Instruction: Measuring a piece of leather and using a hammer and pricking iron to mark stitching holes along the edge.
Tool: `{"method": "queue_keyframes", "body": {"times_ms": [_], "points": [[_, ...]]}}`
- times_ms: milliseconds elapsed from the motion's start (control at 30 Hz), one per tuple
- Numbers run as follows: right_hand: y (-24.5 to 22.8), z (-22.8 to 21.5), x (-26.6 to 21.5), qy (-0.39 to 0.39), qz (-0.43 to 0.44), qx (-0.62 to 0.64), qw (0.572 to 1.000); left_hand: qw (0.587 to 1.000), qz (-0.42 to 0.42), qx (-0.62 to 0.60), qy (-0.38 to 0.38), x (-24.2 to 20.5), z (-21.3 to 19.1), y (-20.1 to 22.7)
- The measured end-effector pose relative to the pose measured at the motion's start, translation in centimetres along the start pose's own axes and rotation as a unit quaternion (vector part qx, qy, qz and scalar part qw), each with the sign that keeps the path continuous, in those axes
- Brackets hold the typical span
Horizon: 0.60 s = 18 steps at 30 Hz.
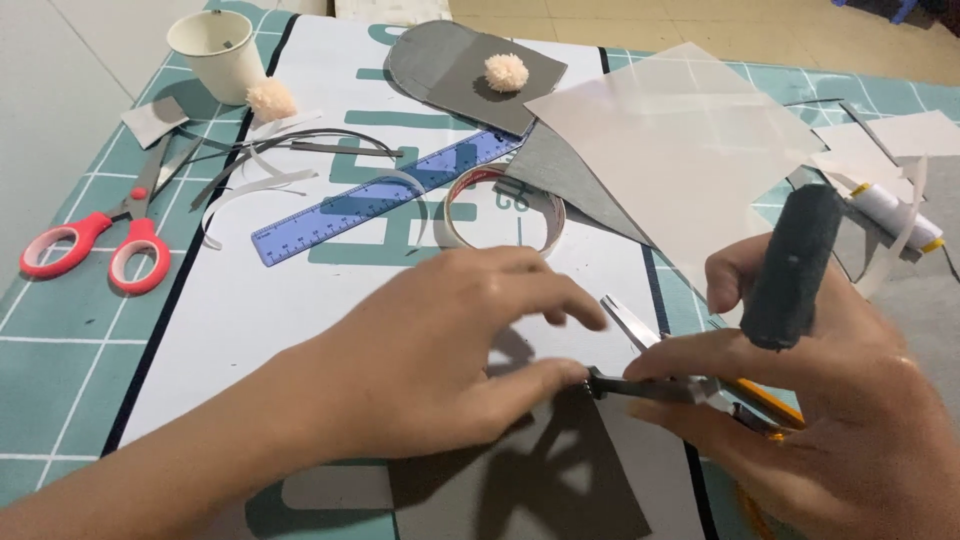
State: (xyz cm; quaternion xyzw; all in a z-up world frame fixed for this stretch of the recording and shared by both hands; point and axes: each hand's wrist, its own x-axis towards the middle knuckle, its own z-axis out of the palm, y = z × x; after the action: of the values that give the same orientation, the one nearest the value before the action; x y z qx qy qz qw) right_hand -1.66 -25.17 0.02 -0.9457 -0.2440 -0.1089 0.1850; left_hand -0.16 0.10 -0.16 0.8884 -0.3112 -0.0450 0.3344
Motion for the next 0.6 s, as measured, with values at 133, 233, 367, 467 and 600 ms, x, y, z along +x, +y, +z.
{"method": "queue_keyframes", "body": {"times_ms": [133,233,367,467,600], "points": [[0.0,0.4,0.3,-0.008,0.038,0.011,0.999,0.996,0.074,-0.04,0.002,0.0,1.0,0.2],[0.3,0.4,0.7,-0.012,0.01,0.03,0.999,0.993,0.101,-0.041,0.043,0.3,2.4,-0.4],[-0.2,-0.6,1.0,0.019,0.033,0.029,0.999,0.979,0.122,-0.12,0.108,0.6,1.7,-0.1],[1.0,-0.3,1.2,0.054,-0.062,0.001,0.997,0.974,0.055,-0.153,0.157,0.6,0.6,0.5],[3.0,1.9,1.0,-0.191,0.071,-0.056,0.977,0.95,-0.195,-0.202,0.139,0.8,-0.4,1.8]]}}
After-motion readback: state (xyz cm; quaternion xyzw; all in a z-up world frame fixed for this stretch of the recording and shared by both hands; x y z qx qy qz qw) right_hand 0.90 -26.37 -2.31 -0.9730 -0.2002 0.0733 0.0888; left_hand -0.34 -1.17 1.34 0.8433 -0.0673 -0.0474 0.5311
